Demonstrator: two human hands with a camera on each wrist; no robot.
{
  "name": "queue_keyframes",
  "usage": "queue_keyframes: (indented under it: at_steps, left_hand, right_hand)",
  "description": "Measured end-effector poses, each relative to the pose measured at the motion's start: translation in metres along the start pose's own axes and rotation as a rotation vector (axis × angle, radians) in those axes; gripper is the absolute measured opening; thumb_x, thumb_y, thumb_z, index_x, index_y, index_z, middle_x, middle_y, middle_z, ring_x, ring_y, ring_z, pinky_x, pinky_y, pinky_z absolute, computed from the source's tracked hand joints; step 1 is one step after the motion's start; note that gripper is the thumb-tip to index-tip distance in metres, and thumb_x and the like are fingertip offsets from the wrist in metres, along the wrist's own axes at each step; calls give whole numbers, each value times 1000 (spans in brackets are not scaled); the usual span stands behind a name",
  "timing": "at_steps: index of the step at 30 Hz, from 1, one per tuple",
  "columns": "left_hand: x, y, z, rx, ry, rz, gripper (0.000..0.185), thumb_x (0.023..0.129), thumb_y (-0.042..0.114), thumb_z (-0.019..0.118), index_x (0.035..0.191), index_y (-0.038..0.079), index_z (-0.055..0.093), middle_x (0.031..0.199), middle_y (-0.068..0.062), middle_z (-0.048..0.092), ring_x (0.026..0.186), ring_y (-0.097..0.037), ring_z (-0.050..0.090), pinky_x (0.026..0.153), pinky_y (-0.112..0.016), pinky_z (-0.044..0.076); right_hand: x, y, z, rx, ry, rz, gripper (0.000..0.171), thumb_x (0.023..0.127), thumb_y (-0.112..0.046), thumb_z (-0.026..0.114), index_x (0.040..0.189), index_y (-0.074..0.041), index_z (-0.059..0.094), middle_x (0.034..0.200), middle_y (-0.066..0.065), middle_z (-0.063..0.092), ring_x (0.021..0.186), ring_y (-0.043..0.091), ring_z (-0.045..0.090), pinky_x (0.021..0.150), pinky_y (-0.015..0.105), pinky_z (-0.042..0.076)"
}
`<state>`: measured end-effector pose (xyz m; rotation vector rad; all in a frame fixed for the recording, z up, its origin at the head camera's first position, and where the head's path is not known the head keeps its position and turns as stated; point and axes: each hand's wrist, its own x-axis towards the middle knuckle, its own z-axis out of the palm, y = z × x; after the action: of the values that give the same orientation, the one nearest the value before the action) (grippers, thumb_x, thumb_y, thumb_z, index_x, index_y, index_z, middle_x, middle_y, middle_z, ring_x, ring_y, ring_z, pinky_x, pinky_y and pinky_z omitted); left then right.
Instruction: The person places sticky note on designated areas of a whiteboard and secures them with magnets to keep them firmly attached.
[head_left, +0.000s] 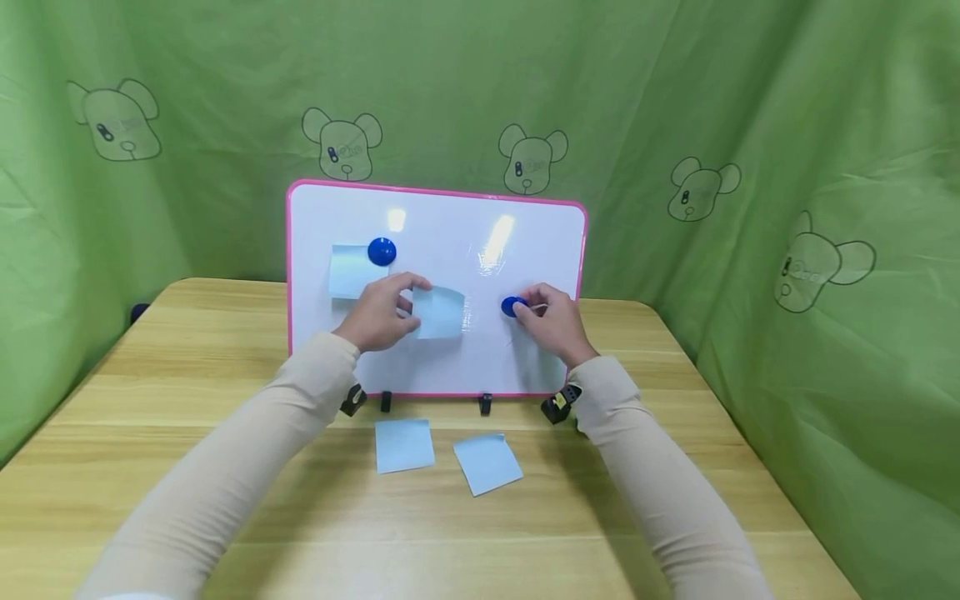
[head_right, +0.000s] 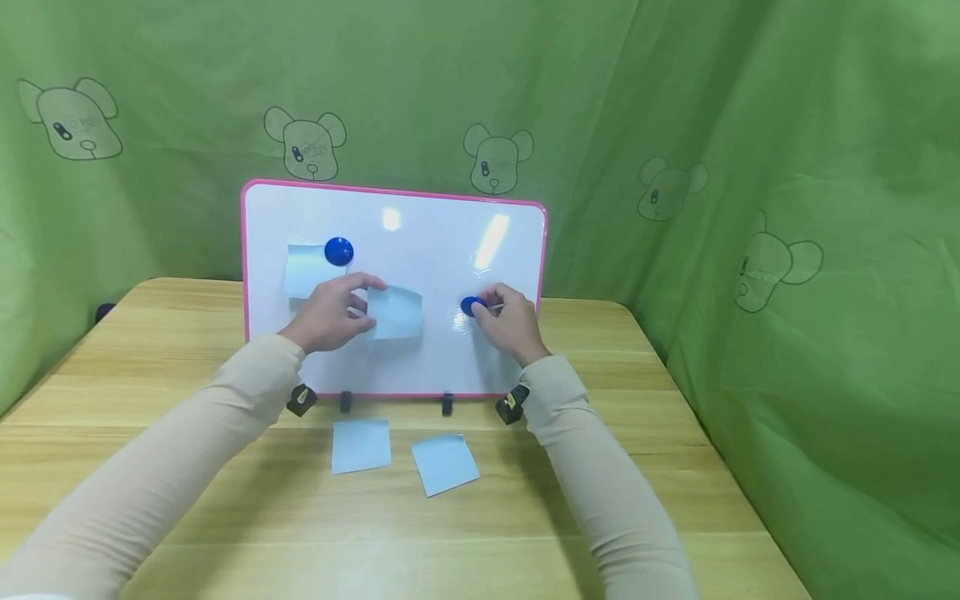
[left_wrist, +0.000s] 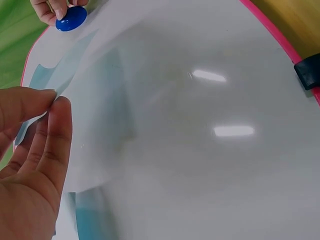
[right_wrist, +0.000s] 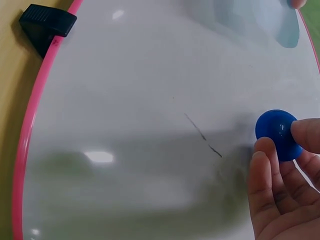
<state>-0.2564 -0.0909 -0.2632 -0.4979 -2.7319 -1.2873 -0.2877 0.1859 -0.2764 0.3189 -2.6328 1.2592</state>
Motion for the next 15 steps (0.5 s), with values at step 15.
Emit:
queue_keyframes:
  at_steps: [15]
  left_hand:
    - [9, 2, 5, 1, 23, -5, 47, 87, -1, 67, 131, 13, 55, 136, -10, 52, 107, -29, 59, 84, -42, 55]
  right_hand:
    - [10, -6, 5, 3, 20, 10, 18, 92, -17, 64, 103, -4, 63, 101, 13, 67, 89, 27, 61, 76, 37, 49]
